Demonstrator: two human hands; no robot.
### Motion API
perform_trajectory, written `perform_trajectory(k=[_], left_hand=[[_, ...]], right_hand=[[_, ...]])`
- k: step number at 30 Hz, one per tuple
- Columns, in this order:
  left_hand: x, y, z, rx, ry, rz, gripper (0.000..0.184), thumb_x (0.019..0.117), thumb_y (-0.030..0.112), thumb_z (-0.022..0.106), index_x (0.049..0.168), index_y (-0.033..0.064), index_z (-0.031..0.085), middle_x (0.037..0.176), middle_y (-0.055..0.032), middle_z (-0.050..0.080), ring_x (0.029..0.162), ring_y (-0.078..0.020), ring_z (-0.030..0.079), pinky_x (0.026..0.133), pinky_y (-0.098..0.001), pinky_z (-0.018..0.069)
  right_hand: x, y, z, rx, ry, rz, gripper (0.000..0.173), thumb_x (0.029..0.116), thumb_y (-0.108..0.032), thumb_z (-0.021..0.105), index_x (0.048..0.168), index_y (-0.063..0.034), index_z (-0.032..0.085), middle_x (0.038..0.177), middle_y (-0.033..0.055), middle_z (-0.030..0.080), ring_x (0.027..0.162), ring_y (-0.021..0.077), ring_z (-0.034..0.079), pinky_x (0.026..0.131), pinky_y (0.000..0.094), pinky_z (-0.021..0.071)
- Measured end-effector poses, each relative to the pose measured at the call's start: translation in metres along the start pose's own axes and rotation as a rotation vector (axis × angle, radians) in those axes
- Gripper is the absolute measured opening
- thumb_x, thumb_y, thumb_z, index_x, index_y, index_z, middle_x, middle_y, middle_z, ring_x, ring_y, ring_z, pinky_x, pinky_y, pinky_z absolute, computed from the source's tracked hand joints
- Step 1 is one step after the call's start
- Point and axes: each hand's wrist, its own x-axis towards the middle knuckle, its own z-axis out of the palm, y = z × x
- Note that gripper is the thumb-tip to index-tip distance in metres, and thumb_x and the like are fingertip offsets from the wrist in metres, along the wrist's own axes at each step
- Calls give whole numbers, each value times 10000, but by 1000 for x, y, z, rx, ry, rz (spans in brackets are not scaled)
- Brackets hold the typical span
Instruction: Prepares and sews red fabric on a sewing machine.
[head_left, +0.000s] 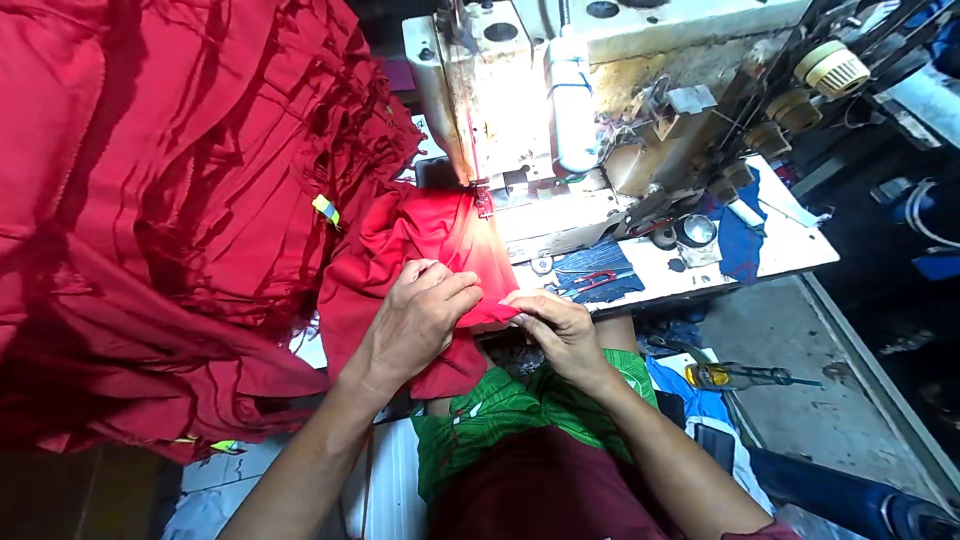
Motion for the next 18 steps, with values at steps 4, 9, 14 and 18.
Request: perform_trajectory(k=[4, 9, 14, 18], left_hand=[[-1, 1, 0, 0, -5, -7, 282, 950, 35, 530, 1056, 137, 770, 1204, -20, 732, 1097, -243, 669, 1014, -496, 465], [0, 0, -5, 0, -14, -11, 266, 948, 37, 539, 1035, 133, 771, 1196, -21, 730, 1093, -242, 666, 1015, -498, 462], [1, -1, -6, 13, -22, -5, 268, 953, 35, 535, 1030, 134, 773, 1192, -16, 733, 1082, -240, 669, 1014, -493, 462], [4, -1, -8, 36, -23, -5, 265, 955, 39, 533, 1020, 135, 771, 1174, -15, 736, 1069, -237, 671, 1024, -500, 453]], right_hand=[[0, 1, 0, 12, -3, 6, 168, 1001, -22, 619, 1091, 8, 758, 1116, 103, 737, 861, 120, 707, 751, 271, 616], [1, 0, 2, 22, 16, 19, 163, 999, -27, 625, 1084, 4, 761, 1112, 104, 738, 860, 119, 709, 739, 266, 617], [3, -1, 3, 33, 27, 43, 150, 994, -22, 630, 1071, 4, 756, 1095, 95, 737, 832, 114, 701, 718, 257, 611], [6, -2, 3, 24, 30, 58, 149, 1000, -43, 630, 1060, -6, 761, 1074, 82, 741, 808, 99, 696, 708, 253, 606]])
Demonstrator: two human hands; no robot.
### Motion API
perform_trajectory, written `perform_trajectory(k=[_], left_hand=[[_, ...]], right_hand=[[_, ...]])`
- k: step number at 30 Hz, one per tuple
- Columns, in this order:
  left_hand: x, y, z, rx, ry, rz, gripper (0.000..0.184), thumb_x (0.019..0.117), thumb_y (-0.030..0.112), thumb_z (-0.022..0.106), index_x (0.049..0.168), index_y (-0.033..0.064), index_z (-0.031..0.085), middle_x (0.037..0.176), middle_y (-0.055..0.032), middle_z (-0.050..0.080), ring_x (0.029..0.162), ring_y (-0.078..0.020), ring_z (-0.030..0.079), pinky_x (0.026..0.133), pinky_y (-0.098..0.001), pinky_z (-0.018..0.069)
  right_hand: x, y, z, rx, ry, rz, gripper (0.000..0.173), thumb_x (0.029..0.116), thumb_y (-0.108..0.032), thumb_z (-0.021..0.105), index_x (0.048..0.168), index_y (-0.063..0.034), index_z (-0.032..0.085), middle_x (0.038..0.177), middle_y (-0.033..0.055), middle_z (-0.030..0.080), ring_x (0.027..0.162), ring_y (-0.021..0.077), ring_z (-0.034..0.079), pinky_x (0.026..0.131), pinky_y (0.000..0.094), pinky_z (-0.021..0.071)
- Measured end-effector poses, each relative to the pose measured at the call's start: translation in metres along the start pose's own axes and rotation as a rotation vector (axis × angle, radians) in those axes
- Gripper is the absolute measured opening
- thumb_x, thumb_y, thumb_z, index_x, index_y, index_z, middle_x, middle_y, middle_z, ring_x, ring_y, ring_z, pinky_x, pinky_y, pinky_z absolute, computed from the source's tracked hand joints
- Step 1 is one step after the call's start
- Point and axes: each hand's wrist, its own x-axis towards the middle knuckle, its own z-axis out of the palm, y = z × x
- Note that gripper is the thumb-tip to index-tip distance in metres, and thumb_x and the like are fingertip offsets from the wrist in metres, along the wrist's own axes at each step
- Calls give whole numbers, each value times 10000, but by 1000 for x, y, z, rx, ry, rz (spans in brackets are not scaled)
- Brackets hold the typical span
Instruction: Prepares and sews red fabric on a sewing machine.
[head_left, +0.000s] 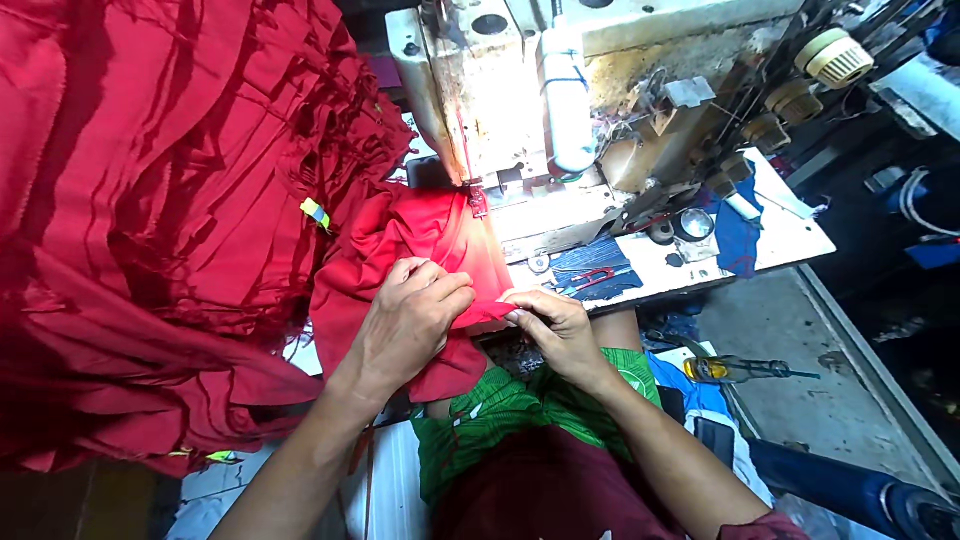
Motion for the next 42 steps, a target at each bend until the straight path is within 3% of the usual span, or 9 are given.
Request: perform_trajectory(k=[6, 11, 13, 15, 20, 26, 33, 42], left_hand=[[-2, 0, 0, -22, -15, -9, 254, 947, 44, 546, 1034, 132, 768, 1159, -21, 733, 1079, -235, 668, 1017, -491, 464], [-9, -5, 13, -124, -7, 23, 198, 925, 43, 568, 1012, 96, 737, 1314, -44, 685, 1232, -235, 639, 1101, -471, 470], [-11, -11, 21, -153, 37, 42, 220, 958, 36, 538, 1050, 79, 733, 1210, -55, 722, 1165, -228, 670, 1076, -456, 488], [-9, -15, 23, -152, 66, 44, 256, 960, 28, 510, 1114, 76, 708, 1112, -71, 718, 1081, -244, 670, 986, -447, 507], [-2, -14, 12, -147, 27, 69, 336, 956, 85, 596, 1279, 104, 684, 1068, -96, 675, 999, -270, 649, 881, -465, 509], [-6, -14, 8, -73, 5, 43, 201, 920, 78, 603, 1050, 114, 751, 1123, -79, 693, 1020, -263, 650, 886, -474, 495], [-6, -8, 3, -52, 53, 22, 207, 913, 73, 595, 1015, 120, 768, 1161, -55, 720, 1050, -257, 657, 928, -474, 490], [7, -18, -2, -14, 73, 21, 219, 890, 42, 596, 1018, 100, 763, 1154, -56, 728, 1016, -268, 653, 897, -473, 477]], right_hand=[[0, 2, 1, 25, 5, 3, 149, 999, -40, 631, 1065, -3, 759, 1073, 87, 742, 815, 107, 699, 706, 260, 609], [1, 3, -1, 42, 20, -2, 149, 997, -32, 635, 1072, -2, 759, 1068, 88, 742, 793, 103, 694, 684, 250, 605], [0, 3, -2, 37, 14, -4, 146, 995, -36, 638, 1069, -4, 760, 1069, 86, 743, 814, 106, 699, 709, 255, 609], [1, 2, -1, 25, 8, -13, 148, 995, -37, 637, 1072, -1, 758, 1078, 87, 743, 839, 109, 703, 742, 263, 613], [0, 0, -3, 9, 26, -10, 149, 994, -41, 635, 1069, -2, 758, 1074, 89, 742, 820, 114, 702, 715, 266, 613], [-3, 8, -5, 23, 2, 8, 159, 1004, -44, 623, 1079, -11, 759, 1104, 86, 739, 839, 113, 702, 722, 265, 609], [-4, 3, -7, 33, 11, 13, 154, 1001, -44, 631, 1074, -9, 761, 1105, 89, 741, 872, 124, 709, 747, 272, 616], [11, 3, 0, 67, 66, 56, 126, 993, -43, 639, 1030, -15, 756, 1051, 80, 735, 755, 116, 680, 660, 268, 600]])
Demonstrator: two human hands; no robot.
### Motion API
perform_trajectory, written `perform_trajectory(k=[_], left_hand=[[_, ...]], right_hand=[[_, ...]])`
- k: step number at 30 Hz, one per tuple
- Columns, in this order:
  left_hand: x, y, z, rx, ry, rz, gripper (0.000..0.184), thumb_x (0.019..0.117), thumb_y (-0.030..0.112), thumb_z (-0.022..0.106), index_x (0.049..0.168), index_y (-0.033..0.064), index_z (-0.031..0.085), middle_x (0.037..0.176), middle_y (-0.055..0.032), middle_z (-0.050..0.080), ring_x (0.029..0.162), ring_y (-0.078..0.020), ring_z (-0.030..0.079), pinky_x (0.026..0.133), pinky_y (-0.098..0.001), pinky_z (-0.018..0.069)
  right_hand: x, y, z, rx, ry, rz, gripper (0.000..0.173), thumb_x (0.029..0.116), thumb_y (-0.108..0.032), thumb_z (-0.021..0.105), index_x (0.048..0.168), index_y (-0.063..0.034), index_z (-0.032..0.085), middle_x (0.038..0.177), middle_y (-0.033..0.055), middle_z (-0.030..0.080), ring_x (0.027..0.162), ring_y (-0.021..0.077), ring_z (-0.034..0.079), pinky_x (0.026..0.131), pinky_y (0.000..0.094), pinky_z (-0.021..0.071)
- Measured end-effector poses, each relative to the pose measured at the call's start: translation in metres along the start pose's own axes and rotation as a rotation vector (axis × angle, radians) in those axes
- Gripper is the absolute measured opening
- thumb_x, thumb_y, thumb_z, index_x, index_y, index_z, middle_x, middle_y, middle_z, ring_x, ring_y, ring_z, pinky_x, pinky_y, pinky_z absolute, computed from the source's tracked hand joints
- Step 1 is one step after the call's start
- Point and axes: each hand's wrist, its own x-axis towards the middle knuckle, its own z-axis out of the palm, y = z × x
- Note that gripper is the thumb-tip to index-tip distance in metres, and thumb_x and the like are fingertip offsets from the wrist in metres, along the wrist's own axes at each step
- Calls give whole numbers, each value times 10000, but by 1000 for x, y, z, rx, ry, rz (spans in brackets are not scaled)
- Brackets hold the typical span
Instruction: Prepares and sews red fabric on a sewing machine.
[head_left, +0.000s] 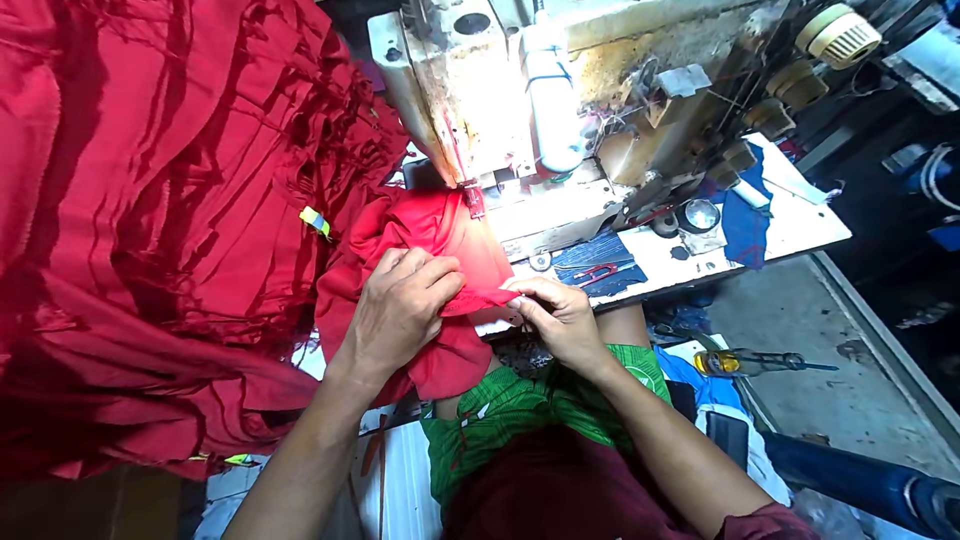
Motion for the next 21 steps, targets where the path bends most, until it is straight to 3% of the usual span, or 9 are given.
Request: perform_trajectory(k=[2, 10, 14, 17, 19, 21], left_hand=[[6, -7, -1, 18, 4, -5, 213, 905, 40, 588, 1022, 91, 760, 1157, -63, 723, 1018, -278, 646, 879, -477, 472], [27, -39, -1, 70, 1, -15, 256, 860, -49, 569, 985, 77, 753, 1101, -78, 726, 1009, -321, 637, 862, -518, 461], [28, -40, -3, -29, -28, -22, 243, 829, -21, 602, 999, 86, 738, 1192, -75, 691, 1094, -319, 614, 904, -517, 469], [28, -31, -12, -143, -109, 31, 186, 810, 228, 702, 949, 111, 740, 1297, -66, 634, 1219, -301, 561, 1001, -513, 455], [23, -29, -21, -145, -171, 30, 382, 887, 525, 685, 909, 148, 743, 1311, -50, 611, 1261, -277, 531, 1046, -501, 436], [14, -40, -32, -82, -197, -43, 530, 905, 653, 609, 854, 142, 738, 1280, -73, 624, 1247, -308, 545, 1024, -547, 444]], right_hand=[[8, 2, 2, 25, 5, 27, 133, 994, -43, 638, 1057, -27, 754, 1087, 82, 730, 783, 137, 692, 684, 292, 612], [42, 7, 14, -14, 37, -31, 158, 990, -33, 642, 1128, -39, 719, 1001, 67, 722, 621, 118, 637, 546, 278, 579], [49, 9, 18, -36, 43, -74, 148, 990, -18, 634, 1108, -32, 722, 991, 71, 713, 625, 108, 621, 552, 267, 565], [51, 9, 17, -58, 32, -98, 171, 993, 6, 605, 1107, -36, 725, 1035, 68, 719, 660, 99, 631, 578, 262, 568], [53, 11, 15, -79, 17, -115, 180, 992, 12, 600, 1106, -44, 728, 1062, 66, 719, 708, 105, 651, 627, 274, 586], [54, 12, 11, -105, -17, -144, 186, 992, 16, 600, 1117, -39, 727, 1100, 67, 723, 823, 117, 689, 734, 295, 611]])
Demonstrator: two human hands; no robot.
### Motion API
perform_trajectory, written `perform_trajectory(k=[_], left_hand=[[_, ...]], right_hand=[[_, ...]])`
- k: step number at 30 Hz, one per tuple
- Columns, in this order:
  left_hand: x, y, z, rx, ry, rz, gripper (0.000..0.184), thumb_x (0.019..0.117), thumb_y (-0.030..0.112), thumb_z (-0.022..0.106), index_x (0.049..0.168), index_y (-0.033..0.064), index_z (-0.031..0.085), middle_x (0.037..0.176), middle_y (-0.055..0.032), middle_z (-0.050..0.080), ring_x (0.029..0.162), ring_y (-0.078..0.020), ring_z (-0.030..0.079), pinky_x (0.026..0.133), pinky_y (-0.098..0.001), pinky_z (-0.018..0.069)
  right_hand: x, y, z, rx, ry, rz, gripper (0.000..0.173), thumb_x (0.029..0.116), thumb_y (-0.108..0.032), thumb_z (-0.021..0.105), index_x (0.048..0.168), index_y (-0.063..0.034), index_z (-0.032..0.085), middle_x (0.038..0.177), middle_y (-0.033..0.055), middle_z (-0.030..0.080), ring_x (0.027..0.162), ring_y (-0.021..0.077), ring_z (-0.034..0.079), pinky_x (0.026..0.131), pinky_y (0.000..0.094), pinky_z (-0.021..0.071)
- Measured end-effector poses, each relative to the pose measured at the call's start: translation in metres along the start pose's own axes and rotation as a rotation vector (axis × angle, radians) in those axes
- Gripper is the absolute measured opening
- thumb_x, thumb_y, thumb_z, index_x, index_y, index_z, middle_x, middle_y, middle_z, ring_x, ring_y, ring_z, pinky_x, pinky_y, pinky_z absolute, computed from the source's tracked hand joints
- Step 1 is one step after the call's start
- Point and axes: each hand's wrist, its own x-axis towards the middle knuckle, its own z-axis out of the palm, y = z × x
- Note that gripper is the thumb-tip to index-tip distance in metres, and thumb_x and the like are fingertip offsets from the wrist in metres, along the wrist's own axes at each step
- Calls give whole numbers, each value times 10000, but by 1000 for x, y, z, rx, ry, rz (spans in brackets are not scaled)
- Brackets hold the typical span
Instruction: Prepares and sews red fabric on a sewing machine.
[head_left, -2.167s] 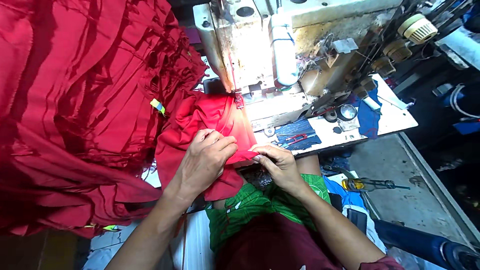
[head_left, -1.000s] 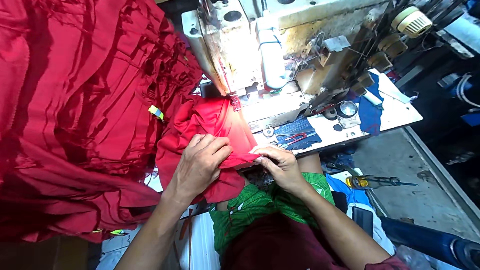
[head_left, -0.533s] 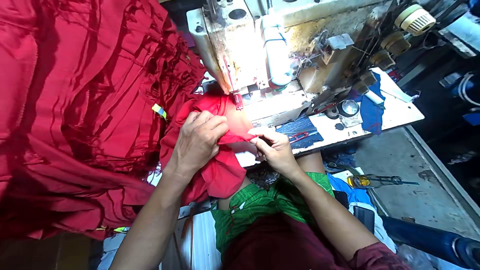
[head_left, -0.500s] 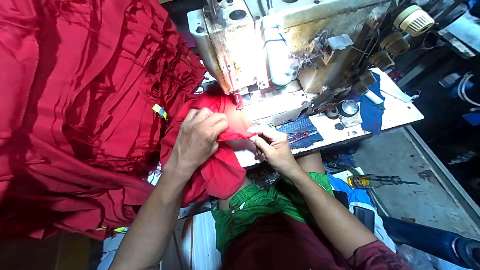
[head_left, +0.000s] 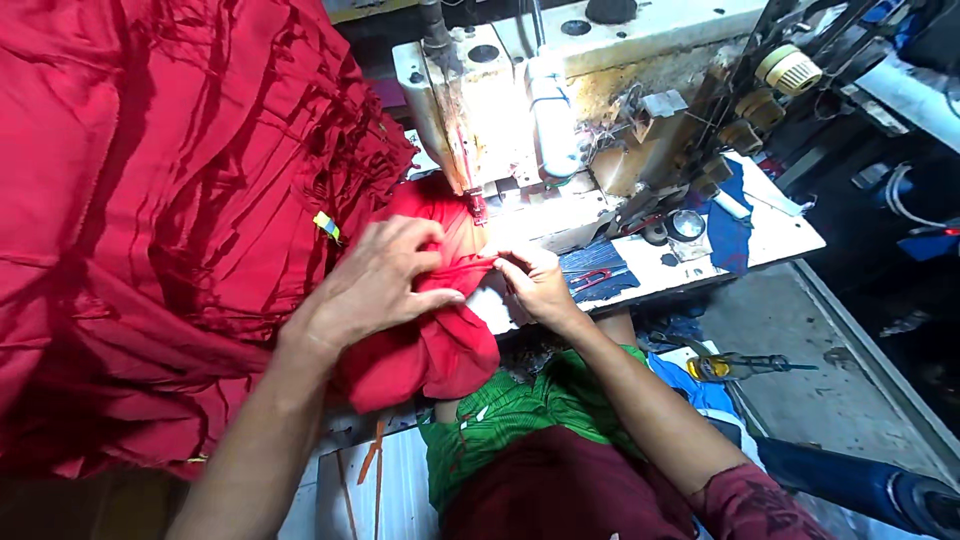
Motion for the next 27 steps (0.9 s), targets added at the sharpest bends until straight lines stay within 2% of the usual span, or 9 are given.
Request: perform_trajectory(k=[4, 9, 13, 15, 17, 20, 22, 24, 27], left_hand=[[-24, -40, -36, 93, 22, -206, 539, 942, 626, 565, 891, 120, 740, 1319, -153, 594, 1243, -427, 519, 964, -666, 427], [-30, 14, -52, -356, 286, -8, 292, 933, 329, 680, 773, 86, 680, 1370, -100, 602, 1315, -246, 547, 1079, -434, 492], [-31, 63, -17, -577, 356, 71, 212, 979, 238, 677, 840, 79, 689, 1062, -36, 727, 1010, -161, 709, 870, -361, 624], [-30, 74, 12, -571, 432, 62, 218, 978, 228, 695, 833, 65, 681, 863, -13, 689, 835, -98, 675, 738, -277, 587], [-28, 81, 43, -459, 505, 23, 313, 917, 374, 772, 860, 86, 666, 796, 0, 649, 780, -85, 631, 707, -263, 544], [-24, 83, 86, -111, 528, -11, 517, 841, 543, 789, 1160, 144, 715, 1080, -70, 663, 1024, -214, 606, 975, -430, 451], [-24, 74, 104, 15, 446, -15, 472, 889, 336, 747, 1319, 170, 646, 1343, -127, 596, 1275, -320, 547, 1175, -600, 301], [-28, 66, 106, 43, 376, -32, 341, 917, 185, 690, 1253, 128, 681, 1382, -118, 622, 1307, -322, 572, 1200, -662, 259], [-37, 66, 90, 32, 299, -33, 216, 955, 98, 606, 1124, 111, 739, 1226, -51, 720, 1147, -251, 674, 1164, -630, 343]], right_hand=[[2, 2, -4, -46, -41, -47, 174, 989, 8, 618, 1122, -17, 726, 1126, 82, 726, 956, 128, 709, 853, 311, 615], [6, -18, -16, -228, -215, -125, 158, 990, -50, 641, 1117, -32, 733, 1103, 68, 725, 1011, 117, 695, 916, 316, 591], [-19, -52, -24, -189, -381, -182, 134, 996, -69, 637, 1076, -33, 739, 1115, 60, 713, 998, 119, 689, 867, 316, 610], [-37, -53, -27, -200, -384, -176, 172, 1033, -115, 609, 1112, -45, 744, 1169, 59, 717, 1093, 133, 685, 942, 328, 597], [-54, -47, -29, -233, -342, -164, 186, 1040, -125, 596, 1123, -59, 749, 1175, 56, 725, 1110, 140, 686, 961, 341, 586], [-70, -45, -28, -225, -248, -170, 171, 1023, -88, 617, 1109, -35, 754, 1167, 84, 734, 1117, 164, 693, 989, 356, 583], [-76, -47, -28, -208, -192, -150, 163, 1014, -81, 633, 1100, -15, 754, 1157, 94, 735, 1103, 161, 700, 977, 342, 592], [-81, -44, -29, -179, -157, -125, 159, 1009, -77, 638, 1089, 1, 752, 1144, 98, 736, 1088, 156, 705, 967, 327, 596], [-88, -39, -30, -88, -136, -71, 159, 1007, -61, 635, 1081, 17, 751, 1137, 102, 737, 1075, 153, 706, 959, 318, 599]])
